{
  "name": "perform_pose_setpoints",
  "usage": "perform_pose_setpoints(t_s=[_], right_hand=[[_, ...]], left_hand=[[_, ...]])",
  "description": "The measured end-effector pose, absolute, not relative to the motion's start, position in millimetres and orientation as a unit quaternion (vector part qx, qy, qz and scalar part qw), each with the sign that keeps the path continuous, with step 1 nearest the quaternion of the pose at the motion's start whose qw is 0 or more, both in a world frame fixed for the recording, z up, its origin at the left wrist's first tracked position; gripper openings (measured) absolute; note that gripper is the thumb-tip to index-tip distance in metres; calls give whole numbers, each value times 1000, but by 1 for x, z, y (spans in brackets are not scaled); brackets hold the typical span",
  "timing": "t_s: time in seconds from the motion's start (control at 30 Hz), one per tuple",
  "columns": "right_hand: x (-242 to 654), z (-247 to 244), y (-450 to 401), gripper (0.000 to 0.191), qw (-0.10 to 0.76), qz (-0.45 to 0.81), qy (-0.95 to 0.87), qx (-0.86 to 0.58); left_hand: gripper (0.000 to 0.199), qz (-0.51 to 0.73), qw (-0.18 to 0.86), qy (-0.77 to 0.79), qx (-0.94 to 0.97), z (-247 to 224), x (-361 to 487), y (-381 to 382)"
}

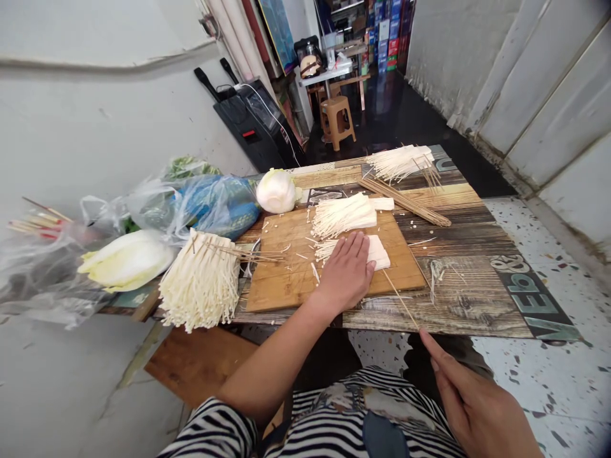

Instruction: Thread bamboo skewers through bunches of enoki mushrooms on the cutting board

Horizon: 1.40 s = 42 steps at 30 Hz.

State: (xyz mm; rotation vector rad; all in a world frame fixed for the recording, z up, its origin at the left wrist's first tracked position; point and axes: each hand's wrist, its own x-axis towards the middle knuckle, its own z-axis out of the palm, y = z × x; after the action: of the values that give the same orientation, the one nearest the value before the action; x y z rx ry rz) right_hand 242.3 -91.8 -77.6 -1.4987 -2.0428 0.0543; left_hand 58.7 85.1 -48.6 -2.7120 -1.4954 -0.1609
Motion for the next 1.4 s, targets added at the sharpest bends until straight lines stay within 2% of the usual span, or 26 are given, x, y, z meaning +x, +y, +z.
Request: perform_pose_setpoints(t_s=[0.23,0.73,1.07,1.4], right_hand=[[239,-78,-89,56,311,43,-765,-562],[243,-67,-90,55,288,13,-779,-557],[237,-70,-83,42,302,18,-772,-559],[234,-81,-59,36,292,-58,-779,-553]], left_hand=[[55,-57,17,-482,-874,-48,59,85],[55,-55,18,-485,-873,-49,59,86],[53,-91,33,-471,-877,-54,58,87],[55,-47,23,-483,-874,-50,59,86]])
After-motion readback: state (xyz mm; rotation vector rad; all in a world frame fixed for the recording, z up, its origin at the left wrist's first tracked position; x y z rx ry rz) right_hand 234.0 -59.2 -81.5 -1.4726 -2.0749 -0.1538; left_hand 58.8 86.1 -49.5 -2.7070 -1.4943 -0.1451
